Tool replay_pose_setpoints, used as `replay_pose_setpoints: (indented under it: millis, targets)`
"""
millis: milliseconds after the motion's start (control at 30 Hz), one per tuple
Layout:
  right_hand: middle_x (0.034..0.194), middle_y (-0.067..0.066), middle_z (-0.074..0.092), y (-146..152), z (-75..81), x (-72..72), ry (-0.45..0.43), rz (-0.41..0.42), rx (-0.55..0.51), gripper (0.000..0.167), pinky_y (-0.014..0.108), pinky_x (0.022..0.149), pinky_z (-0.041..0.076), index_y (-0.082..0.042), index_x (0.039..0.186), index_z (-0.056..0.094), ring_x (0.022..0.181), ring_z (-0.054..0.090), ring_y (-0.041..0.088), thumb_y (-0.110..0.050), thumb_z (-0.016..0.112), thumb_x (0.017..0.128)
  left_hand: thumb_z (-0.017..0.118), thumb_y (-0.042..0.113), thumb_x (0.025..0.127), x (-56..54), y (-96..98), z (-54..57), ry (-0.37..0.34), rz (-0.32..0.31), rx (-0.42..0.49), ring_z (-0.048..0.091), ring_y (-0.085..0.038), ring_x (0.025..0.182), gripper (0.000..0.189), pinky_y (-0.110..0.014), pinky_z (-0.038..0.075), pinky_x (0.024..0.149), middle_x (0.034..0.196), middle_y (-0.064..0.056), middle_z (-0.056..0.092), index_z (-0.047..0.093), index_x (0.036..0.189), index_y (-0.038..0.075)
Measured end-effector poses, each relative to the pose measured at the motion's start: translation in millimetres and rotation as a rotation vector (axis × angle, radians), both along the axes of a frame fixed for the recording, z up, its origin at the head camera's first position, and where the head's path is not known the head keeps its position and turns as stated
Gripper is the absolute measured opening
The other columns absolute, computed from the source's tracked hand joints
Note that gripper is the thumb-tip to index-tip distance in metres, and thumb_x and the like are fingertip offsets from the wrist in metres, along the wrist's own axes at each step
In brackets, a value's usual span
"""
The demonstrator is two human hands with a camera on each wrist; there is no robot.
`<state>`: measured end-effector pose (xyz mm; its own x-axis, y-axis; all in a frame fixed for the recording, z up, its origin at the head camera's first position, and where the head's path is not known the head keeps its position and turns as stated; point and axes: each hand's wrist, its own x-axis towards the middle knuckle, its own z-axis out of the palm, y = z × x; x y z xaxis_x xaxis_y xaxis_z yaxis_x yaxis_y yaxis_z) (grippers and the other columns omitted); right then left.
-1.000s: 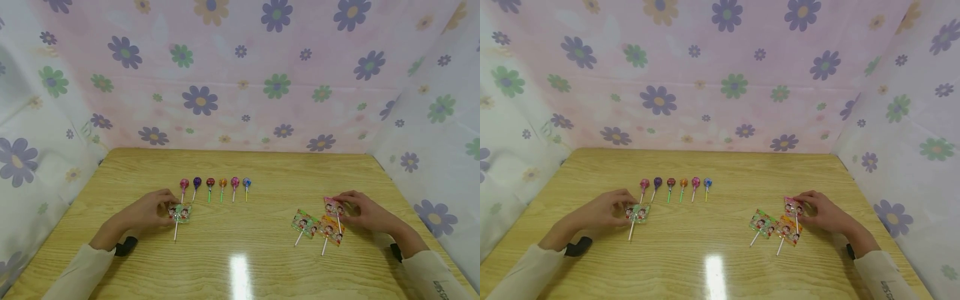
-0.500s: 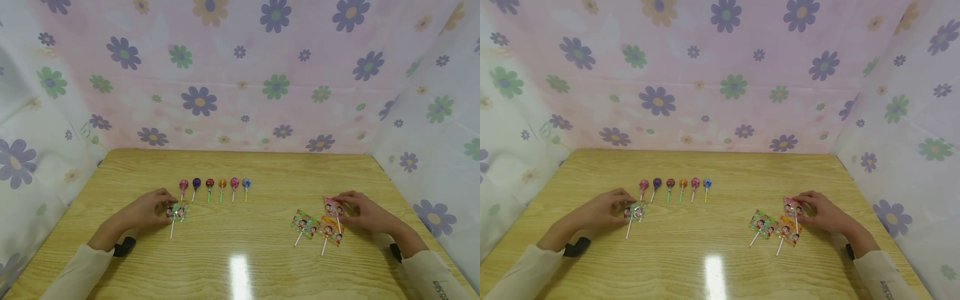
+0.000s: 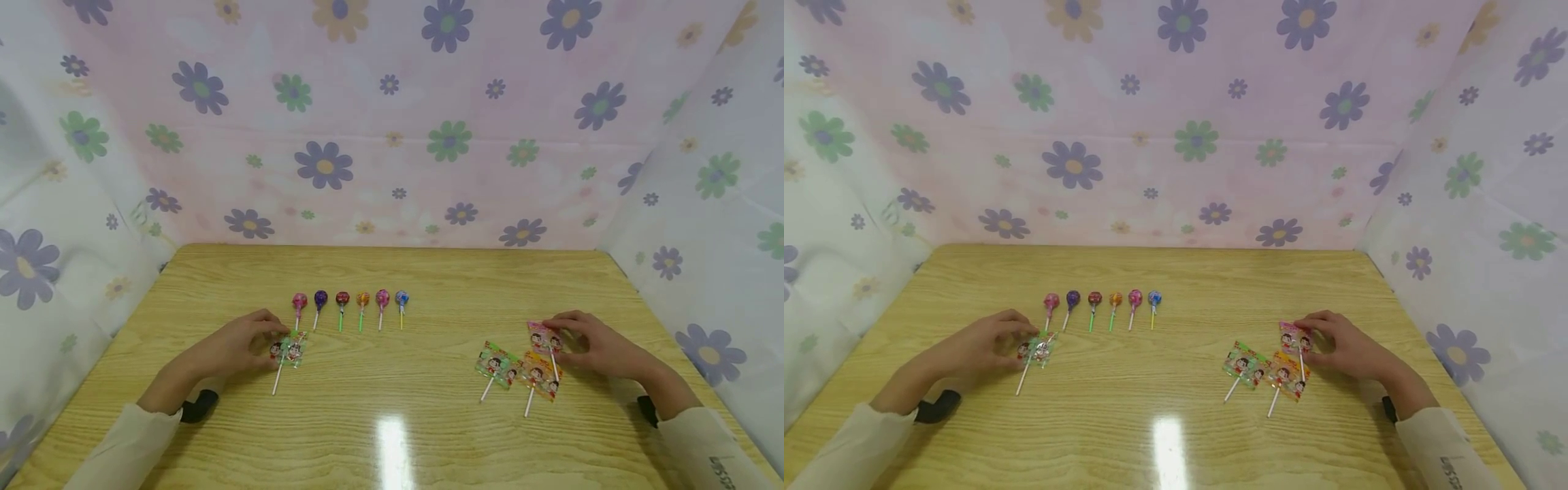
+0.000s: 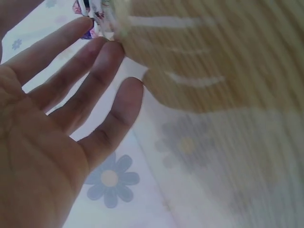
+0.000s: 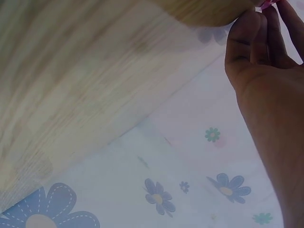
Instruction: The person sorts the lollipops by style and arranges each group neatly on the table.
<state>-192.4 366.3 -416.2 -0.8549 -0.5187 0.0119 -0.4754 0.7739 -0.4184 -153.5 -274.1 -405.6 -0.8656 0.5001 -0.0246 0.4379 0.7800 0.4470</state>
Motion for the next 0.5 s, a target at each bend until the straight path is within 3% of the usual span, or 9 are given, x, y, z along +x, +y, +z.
replay_pose_setpoints:
  millis: [133, 500]
  targets:
    - [0.136, 0.013, 0.049, 0.0, -0.4, -0.3, -0.008, -0.013, -0.001, 0.059, 0.054, 0.089, 0.045, -0.013, 0.14, 0.057, 0.122, 0.045, 0.034, -0.034, 0.076, 0.088, 0.081, 0.028, 0.083, 1.9, 3.3, 0.3, -0.009, 0.023, -0.014, 0.059, -0.018, 0.103, 0.049, -0.04, 0.053, 0.089, 0.117, -0.002, 0.059, 0.067, 0.126, 0.008]
    - [0.128, 0.012, 0.054, -2.4, 0.5, 0.6, 0.022, -0.052, 0.019, 0.056, 0.054, 0.089, 0.046, -0.013, 0.133, 0.062, 0.117, 0.052, 0.035, -0.038, 0.078, 0.086, 0.081, 0.028, 0.083, 4.2, 4.1, -1.1, 0.039, -0.005, -0.031, 0.061, -0.016, 0.099, 0.05, -0.035, 0.055, 0.083, 0.116, -0.006, 0.061, 0.068, 0.125, 0.004]
